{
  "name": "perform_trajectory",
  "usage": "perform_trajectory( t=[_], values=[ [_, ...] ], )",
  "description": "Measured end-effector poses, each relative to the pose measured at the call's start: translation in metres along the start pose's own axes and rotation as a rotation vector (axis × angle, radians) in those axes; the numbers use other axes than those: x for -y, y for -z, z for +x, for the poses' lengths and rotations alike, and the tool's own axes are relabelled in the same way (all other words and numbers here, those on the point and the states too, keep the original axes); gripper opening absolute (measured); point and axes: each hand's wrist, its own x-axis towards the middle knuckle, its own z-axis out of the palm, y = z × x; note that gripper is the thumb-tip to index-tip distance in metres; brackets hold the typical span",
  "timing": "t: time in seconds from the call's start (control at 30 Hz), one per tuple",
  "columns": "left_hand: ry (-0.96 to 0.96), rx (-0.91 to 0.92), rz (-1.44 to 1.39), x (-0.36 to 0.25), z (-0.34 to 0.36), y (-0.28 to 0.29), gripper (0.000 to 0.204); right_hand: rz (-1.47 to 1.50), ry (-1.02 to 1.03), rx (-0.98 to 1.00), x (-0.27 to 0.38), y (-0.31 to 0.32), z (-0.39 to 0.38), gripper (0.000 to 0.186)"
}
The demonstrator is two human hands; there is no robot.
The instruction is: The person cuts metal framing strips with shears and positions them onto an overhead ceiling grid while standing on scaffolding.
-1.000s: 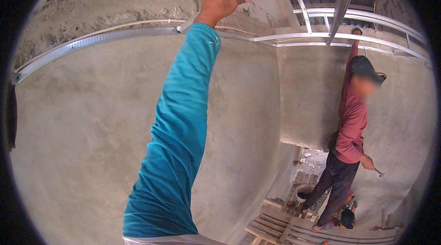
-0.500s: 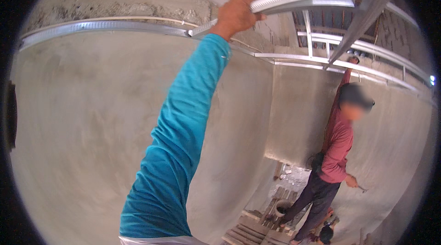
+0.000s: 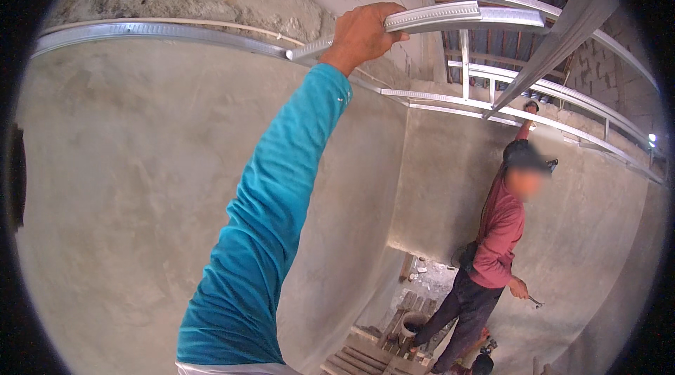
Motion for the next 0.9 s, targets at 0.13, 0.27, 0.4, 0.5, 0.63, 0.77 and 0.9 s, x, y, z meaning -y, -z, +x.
perform_trajectory(
  t=[0.13,0.27,0.4,0.5,0.63,0.77,0.9],
  values=[
    [0.013,0.008,-0.003,0.011,-0.003,-0.003,0.035,0.011,0.002,0.008,0.001,0.000,0.003,0.028],
    [0.007,0.030,0.000,0.019,-0.005,-0.004,0.036,0.025,-0.006,0.010,0.002,-0.002,0.004,0.027],
    [0.002,0.029,0.043,0.002,0.004,0.000,0.039,0.026,-0.052,-0.023,-0.006,0.008,-0.005,0.026],
    [-0.128,-0.062,-0.039,0.030,0.001,0.010,0.042,0.027,-0.102,-0.052,-0.003,0.012,-0.004,0.026],
    [-0.011,-0.087,-0.163,0.037,-0.024,0.047,0.043,0.046,-0.156,-0.088,-0.001,0.017,-0.005,0.025],
    [0.063,-0.010,-0.335,0.022,-0.025,0.053,0.043,0.073,-0.217,-0.131,-0.005,0.017,-0.022,0.025],
    [-0.011,0.002,-0.290,0.018,-0.033,0.045,0.042,0.092,-0.236,-0.142,-0.005,0.017,-0.027,0.025]
  ],
)
